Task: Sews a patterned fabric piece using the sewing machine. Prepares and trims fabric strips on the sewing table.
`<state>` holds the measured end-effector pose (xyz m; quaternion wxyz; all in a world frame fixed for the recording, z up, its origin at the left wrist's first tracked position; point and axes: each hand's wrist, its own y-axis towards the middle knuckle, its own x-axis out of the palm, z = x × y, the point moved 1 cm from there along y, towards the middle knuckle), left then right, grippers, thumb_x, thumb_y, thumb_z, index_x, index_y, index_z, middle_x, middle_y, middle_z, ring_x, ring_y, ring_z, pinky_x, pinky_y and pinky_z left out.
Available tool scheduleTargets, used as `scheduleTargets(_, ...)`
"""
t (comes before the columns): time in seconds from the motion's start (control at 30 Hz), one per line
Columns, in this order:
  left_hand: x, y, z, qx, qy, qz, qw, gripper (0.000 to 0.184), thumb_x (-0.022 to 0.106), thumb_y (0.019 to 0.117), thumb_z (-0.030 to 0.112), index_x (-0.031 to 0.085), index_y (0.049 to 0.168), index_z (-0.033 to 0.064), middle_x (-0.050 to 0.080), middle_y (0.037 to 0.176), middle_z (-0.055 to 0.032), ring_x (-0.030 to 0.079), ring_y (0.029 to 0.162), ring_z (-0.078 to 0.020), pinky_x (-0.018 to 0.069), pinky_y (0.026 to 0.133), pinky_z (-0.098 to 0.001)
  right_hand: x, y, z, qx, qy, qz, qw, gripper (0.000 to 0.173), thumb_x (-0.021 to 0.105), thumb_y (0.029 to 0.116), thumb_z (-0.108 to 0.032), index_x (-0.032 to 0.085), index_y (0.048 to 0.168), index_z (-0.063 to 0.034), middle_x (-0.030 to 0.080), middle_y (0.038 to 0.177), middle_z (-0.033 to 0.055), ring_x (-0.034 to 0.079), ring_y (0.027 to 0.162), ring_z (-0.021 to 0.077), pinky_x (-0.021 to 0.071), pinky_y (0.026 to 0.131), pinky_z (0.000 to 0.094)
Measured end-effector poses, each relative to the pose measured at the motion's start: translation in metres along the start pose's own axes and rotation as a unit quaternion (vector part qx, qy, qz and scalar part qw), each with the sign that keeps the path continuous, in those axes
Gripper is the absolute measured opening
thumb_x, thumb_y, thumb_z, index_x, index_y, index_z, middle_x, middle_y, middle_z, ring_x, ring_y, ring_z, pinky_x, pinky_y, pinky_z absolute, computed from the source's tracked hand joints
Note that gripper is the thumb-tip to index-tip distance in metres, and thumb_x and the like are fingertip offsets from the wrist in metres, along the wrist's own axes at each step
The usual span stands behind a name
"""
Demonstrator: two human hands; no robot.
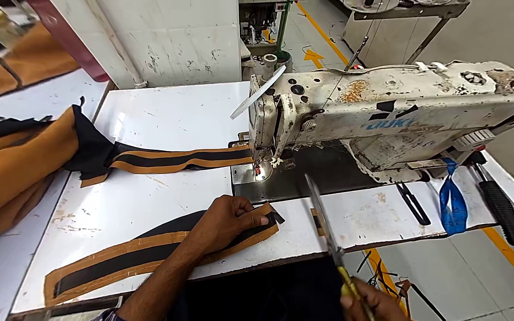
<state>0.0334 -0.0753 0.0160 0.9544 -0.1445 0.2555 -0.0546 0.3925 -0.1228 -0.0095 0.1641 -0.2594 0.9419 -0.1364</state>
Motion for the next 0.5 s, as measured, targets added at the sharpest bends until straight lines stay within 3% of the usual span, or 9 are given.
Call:
scheduleTargets(0.07, -0.002, 0.001, 0.0, 0.006, -0.012, -0.022, 1.0, 0.032, 0.08, 0.087, 0.046, 0.073, 0.086, 0.015, 0.062, 0.06, 0.0022, 0.056, 0.051, -0.0089, 0.0452, 0.05, -0.0254, -0.033, 0.015, -0.016, 0.054, -0.132, 0.05, 0.989, 0.047, 0.066, 0.0966, -0.052, 0.066, 0.094, -0.0046, 0.065, 0.065, 0.0058, 0.065, 0.053, 0.02, 0.0575, 0.051, 0.0421)
scheduleTargets(0.13, -0.005, 0.001, 0.0, 0.009, -0.028, -0.045, 0.999, 0.028, 0.08, 0.088, 0.042, 0.074, 0.093, 0.0149, 0.07, 0.069, 0.0016, 0.064, 0.059, -0.0088, 0.0527, 0.056, -0.0256, -0.063, 0.032, -0.019, 0.034, -0.308, 0.101, 0.945, 0.054, 0.06, 0.0938, -0.064, 0.068, 0.094, -0.0107, 0.063, 0.064, 0.003, 0.063, 0.054, 0.0203, 0.0535, 0.051, 0.0458)
scheduleTargets(0.17, -0.008, 0.0, 0.001, 0.017, -0.039, -0.053, 0.998, 0.027, 0.08, 0.0889, 0.04, 0.074, 0.096, 0.0145, 0.072, 0.073, 0.001, 0.065, 0.062, -0.0092, 0.0539, 0.059, -0.0258, -0.073, 0.039, -0.02, -0.011, -0.384, 0.138, 0.913, 0.049, 0.06, 0.0936, -0.06, 0.068, 0.094, -0.0124, 0.063, 0.066, 0.0027, 0.062, 0.056, 0.0217, 0.0516, 0.051, 0.0485)
scheduleTargets(0.23, -0.017, -0.007, 0.004, 0.044, -0.065, -0.059, 0.995, 0.023, 0.079, 0.0901, 0.034, 0.075, 0.099, 0.0138, 0.074, 0.077, -0.0008, 0.068, 0.065, -0.0105, 0.0564, 0.059, -0.0255, -0.081, 0.051, -0.033, -0.115, -0.45, 0.186, 0.866, 0.037, 0.065, 0.0938, -0.039, 0.071, 0.111, -0.0065, 0.071, 0.093, 0.012, 0.071, 0.079, 0.0326, 0.0581, 0.065, 0.0577)
scheduleTargets(0.3, -0.035, -0.021, 0.009, 0.087, -0.067, -0.056, 0.992, 0.018, 0.077, 0.0909, 0.031, 0.074, 0.099, 0.0139, 0.073, 0.077, -0.0003, 0.068, 0.064, -0.0096, 0.0561, 0.058, -0.0241, -0.067, 0.066, -0.05, -0.179, -0.452, 0.198, 0.851, 0.04, 0.058, 0.0976, -0.031, 0.066, 0.124, -0.0024, 0.066, 0.122, 0.0198, 0.069, 0.104, 0.0393, 0.058, 0.081, 0.0588)
scheduleTargets(0.33, -0.051, -0.031, 0.012, 0.121, -0.053, -0.047, 0.99, 0.018, 0.076, 0.0908, 0.032, 0.074, 0.098, 0.0157, 0.072, 0.076, 0.0021, 0.066, 0.063, -0.007, 0.0553, 0.056, -0.0223, -0.052, 0.074, -0.053, -0.193, -0.434, 0.194, 0.858, 0.047, 0.056, 0.1003, -0.037, 0.063, 0.131, -0.0029, 0.062, 0.135, 0.0199, 0.065, 0.116, 0.0391, 0.056, 0.091, 0.0587)
scheduleTargets(0.4, -0.096, -0.056, 0.011, 0.195, -0.009, -0.007, 0.981, 0.018, 0.075, 0.0897, 0.042, 0.073, 0.094, 0.024, 0.067, 0.073, 0.0103, 0.061, 0.061, 0.0007, 0.0515, 0.054, -0.0167, -0.01, 0.091, -0.048, -0.19, -0.387, 0.164, 0.887, 0.072, 0.054, 0.099, -0.059, 0.053, 0.148, -0.0062, 0.047, 0.157, 0.0168, 0.048, 0.142, 0.036, 0.0438, 0.112, 0.0588)
scheduleTargets(0.47, -0.16, -0.085, 0.004, 0.237, 0.011, 0.036, 0.971, 0.02, 0.072, 0.0902, 0.05, 0.071, 0.093, 0.0302, 0.065, 0.075, 0.0155, 0.059, 0.063, 0.0042, 0.0508, 0.057, -0.0144, 0.035, 0.105, -0.038, -0.208, -0.394, 0.119, 0.887, 0.089, 0.049, 0.0948, -0.073, 0.044, 0.156, -0.0088, 0.037, 0.164, 0.0151, 0.032, 0.153, 0.032, 0.0289, 0.124, 0.0571)
scheduleTargets(0.5, -0.194, -0.1, -0.001, 0.24, -0.013, 0.057, 0.969, 0.022, 0.075, 0.0883, 0.05, 0.073, 0.092, 0.0283, 0.066, 0.073, 0.0133, 0.061, 0.063, 0.0016, 0.0528, 0.057, -0.017, 0.055, 0.106, -0.036, -0.236, -0.414, 0.099, 0.874, 0.091, 0.044, 0.0941, -0.077, 0.043, 0.157, -0.011, 0.039, 0.164, 0.014, 0.032, 0.154, 0.0306, 0.0274, 0.125, 0.0555)
